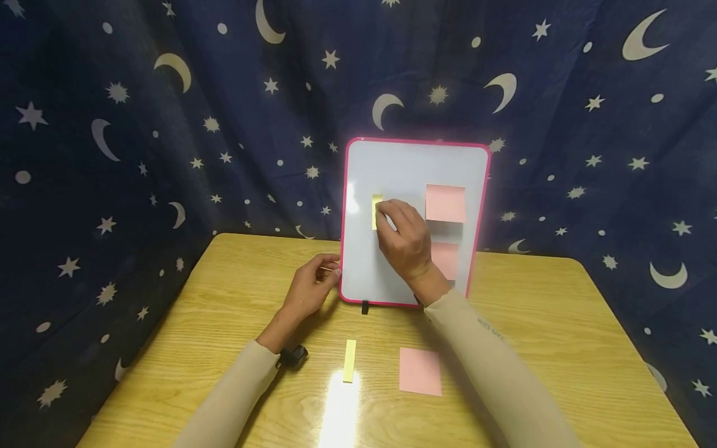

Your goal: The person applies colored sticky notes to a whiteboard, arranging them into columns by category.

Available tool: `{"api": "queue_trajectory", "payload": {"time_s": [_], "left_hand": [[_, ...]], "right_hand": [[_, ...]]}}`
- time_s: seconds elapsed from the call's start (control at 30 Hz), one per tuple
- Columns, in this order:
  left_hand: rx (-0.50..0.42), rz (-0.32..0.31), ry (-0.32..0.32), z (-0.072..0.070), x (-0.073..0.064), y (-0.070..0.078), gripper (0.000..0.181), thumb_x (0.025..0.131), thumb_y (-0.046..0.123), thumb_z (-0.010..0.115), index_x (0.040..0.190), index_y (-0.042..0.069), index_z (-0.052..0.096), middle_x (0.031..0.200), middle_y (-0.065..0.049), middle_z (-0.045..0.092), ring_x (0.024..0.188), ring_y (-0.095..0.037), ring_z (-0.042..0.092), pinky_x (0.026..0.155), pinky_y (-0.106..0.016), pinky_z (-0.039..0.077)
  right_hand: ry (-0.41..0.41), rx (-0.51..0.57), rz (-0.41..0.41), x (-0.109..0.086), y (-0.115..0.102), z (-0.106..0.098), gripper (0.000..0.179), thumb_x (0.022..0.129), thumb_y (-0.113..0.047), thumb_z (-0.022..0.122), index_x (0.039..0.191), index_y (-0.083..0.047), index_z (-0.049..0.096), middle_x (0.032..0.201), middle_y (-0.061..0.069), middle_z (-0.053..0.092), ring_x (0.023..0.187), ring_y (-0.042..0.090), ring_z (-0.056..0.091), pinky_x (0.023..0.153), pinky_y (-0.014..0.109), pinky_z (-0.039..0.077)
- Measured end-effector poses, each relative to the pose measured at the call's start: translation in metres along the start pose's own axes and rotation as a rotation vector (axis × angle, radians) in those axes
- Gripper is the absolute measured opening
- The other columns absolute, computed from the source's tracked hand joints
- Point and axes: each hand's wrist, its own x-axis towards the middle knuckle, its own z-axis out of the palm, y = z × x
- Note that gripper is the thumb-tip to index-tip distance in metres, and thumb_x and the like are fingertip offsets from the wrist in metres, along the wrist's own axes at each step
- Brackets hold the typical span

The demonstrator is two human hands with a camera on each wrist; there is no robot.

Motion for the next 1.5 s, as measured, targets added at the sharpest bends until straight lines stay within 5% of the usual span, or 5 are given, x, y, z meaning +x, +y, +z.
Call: {"api": "queue_trajectory", "payload": {"time_s": [0.77, 1.5], "left_hand": [[0.010, -0.016, -0.028, 0.005, 0.000, -0.007, 0.024, 0.103, 0.013, 0.070, 0.127, 0.011, 0.071, 0.111, -0.005, 0.074, 0.086, -0.018, 0.067, 0.070, -0.029, 0.051], [0.006, -0.025, -0.018, 0.007, 0.001, -0.008, 0.023, 0.102, 0.012, 0.070, 0.125, 0.011, 0.071, 0.110, -0.004, 0.074, 0.088, -0.018, 0.069, 0.072, -0.030, 0.053]], "right_hand": [[-0.069, -0.060, 0.032, 0.014, 0.017, 0.015, 0.016, 0.096, 0.011, 0.063, 0.087, 0.005, 0.074, 0.095, 0.015, 0.075, 0.089, 0.032, 0.072, 0.081, 0.042, 0.062], [-0.131, -0.070, 0.044, 0.012, 0.026, 0.025, 0.025, 0.098, 0.013, 0.055, 0.077, 0.003, 0.064, 0.094, 0.013, 0.073, 0.089, 0.031, 0.070, 0.077, 0.041, 0.060]]}}
